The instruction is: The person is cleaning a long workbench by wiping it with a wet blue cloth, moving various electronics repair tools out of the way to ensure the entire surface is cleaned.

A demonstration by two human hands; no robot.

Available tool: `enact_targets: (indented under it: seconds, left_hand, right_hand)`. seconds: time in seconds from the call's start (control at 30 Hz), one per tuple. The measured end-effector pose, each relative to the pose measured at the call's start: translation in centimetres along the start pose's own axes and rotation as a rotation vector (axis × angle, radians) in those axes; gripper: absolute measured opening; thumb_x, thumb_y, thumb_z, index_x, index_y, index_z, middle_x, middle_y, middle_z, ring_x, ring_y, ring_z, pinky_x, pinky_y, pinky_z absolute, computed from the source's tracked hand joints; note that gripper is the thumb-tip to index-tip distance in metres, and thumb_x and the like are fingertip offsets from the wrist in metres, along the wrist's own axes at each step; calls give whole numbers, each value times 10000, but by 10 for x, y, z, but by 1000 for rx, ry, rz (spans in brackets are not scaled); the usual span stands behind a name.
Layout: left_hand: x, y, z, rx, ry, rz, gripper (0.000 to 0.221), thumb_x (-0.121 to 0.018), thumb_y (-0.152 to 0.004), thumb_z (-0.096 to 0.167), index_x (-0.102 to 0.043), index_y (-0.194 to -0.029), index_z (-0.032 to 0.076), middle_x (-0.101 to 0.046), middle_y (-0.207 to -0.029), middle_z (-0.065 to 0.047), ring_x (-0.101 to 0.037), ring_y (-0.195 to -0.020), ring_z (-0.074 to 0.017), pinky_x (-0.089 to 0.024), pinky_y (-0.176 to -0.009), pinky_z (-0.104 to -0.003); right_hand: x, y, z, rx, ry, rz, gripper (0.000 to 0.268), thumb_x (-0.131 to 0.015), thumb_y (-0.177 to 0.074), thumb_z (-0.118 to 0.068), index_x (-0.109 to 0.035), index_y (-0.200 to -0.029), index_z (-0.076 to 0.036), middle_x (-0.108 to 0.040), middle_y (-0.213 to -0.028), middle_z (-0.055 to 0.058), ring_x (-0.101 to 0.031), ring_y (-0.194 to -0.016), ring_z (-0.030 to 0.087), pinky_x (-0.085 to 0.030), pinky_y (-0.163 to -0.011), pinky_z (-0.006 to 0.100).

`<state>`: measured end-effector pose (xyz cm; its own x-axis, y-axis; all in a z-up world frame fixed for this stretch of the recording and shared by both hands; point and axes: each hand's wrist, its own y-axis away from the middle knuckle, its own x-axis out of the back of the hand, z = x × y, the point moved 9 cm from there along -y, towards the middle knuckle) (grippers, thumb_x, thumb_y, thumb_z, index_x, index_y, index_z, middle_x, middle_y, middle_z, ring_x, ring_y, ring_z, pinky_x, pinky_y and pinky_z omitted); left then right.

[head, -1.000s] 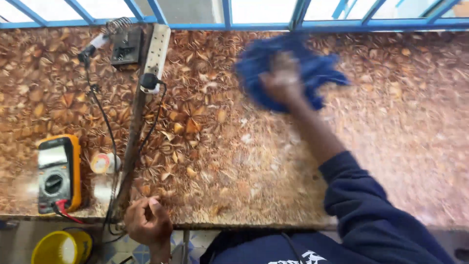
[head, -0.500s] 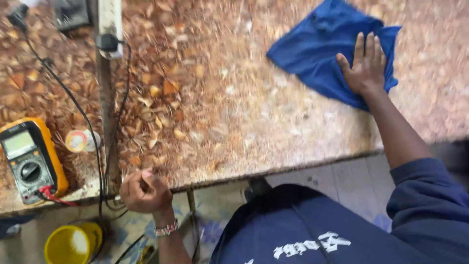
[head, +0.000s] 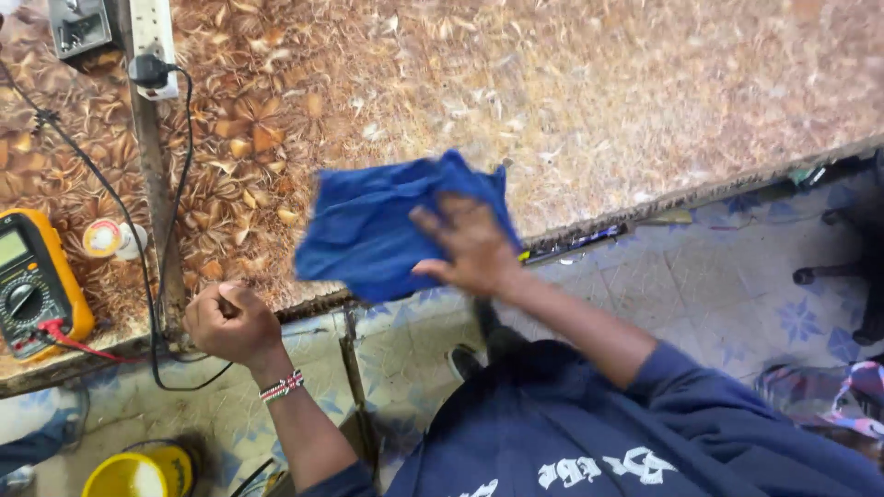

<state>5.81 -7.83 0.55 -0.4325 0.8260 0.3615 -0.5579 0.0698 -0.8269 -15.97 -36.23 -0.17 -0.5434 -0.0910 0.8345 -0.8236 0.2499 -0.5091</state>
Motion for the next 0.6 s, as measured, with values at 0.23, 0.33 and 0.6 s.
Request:
enact_targets:
  seconds: [0.23,0.33,0.6]
  left_hand:
    - [-9,61,42,157,126,-21,282,-561,-1054,163,-713,-861,25,-620,-748,-209,-601,-707,-382,-497,-785,-438]
    - [-55,63,179,143,498,-221,145,-529,-965,27,-643,-877,48,-657,-986,-105,-624,-979,-230,-549,-1023,-417]
    - [-100,60,204,90,13,-191,284,-517,-985,194,-719,-869,32,-688,-946,-138,-668,-938,-299,-471,-1009,-480]
  right_hand:
    - [75,98,243,-509,348,-173,706,-546,-1027,-683,-591,-1444,-115,-524,-1316,341,-511,-1225,565,-397,-946,674]
    - [88,115,362,-835,0,-242,820,-221,-1093,-678,-407,-1489,15,-307,-1562,406,-111,-1464,552,-67,-1126,679]
    - [65,-5,398,-681,164,-359,1092,-347,-939,-762,-191,-1612,83,-113,-1660,316,-86,-1538,461,-113,-1200,639]
